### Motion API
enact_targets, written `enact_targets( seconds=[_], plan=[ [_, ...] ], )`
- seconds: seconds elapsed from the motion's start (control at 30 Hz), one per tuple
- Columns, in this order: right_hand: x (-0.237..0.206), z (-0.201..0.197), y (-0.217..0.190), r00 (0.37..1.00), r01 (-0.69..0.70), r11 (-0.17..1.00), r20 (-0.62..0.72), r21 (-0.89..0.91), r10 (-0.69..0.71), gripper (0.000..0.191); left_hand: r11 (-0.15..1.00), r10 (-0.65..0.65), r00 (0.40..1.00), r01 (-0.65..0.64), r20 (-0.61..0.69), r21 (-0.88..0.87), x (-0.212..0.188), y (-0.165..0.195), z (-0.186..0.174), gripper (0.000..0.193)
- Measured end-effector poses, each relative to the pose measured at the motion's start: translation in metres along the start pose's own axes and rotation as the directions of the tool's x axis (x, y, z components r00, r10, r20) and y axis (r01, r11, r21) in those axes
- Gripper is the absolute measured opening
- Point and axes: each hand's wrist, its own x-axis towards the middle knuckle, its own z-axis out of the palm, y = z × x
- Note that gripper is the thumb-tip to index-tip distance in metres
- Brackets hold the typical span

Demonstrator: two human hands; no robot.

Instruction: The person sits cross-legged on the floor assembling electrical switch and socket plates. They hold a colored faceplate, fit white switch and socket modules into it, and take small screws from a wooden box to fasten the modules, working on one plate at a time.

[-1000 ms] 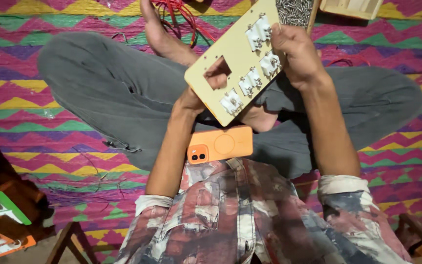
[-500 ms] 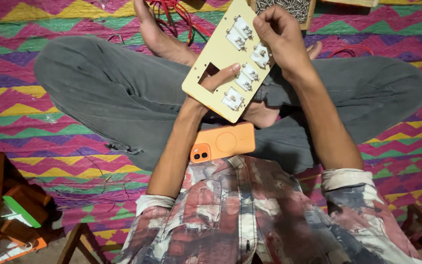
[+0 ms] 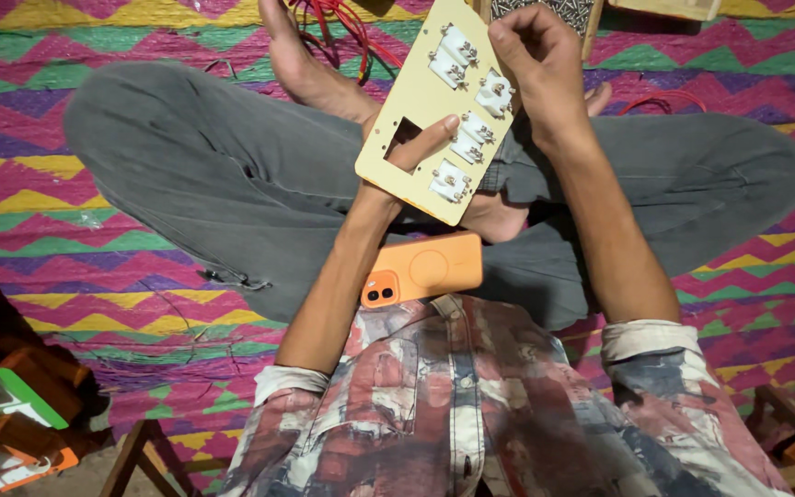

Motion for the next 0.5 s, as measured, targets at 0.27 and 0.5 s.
enact_targets(
  seconds=[0.27, 0.5],
  plan=[
    [-0.001, 0.006, 0.000, 1.000, 0.024, 1.000, -0.009, 0.000, -0.024, 0.016, 0.956, -0.168, 0.985, 0.169, 0.023, -0.238, 0.003, -0.007, -0.002, 0.042],
    [0.014, -0.014, -0.005, 0.972, 0.218, 0.913, -0.002, -0.344, -0.233, 0.013, 0.977, -0.049, 0.998, 0.040, -0.038, -0.208, 0.008, -0.014, -0.004, 0.037]
  ],
)
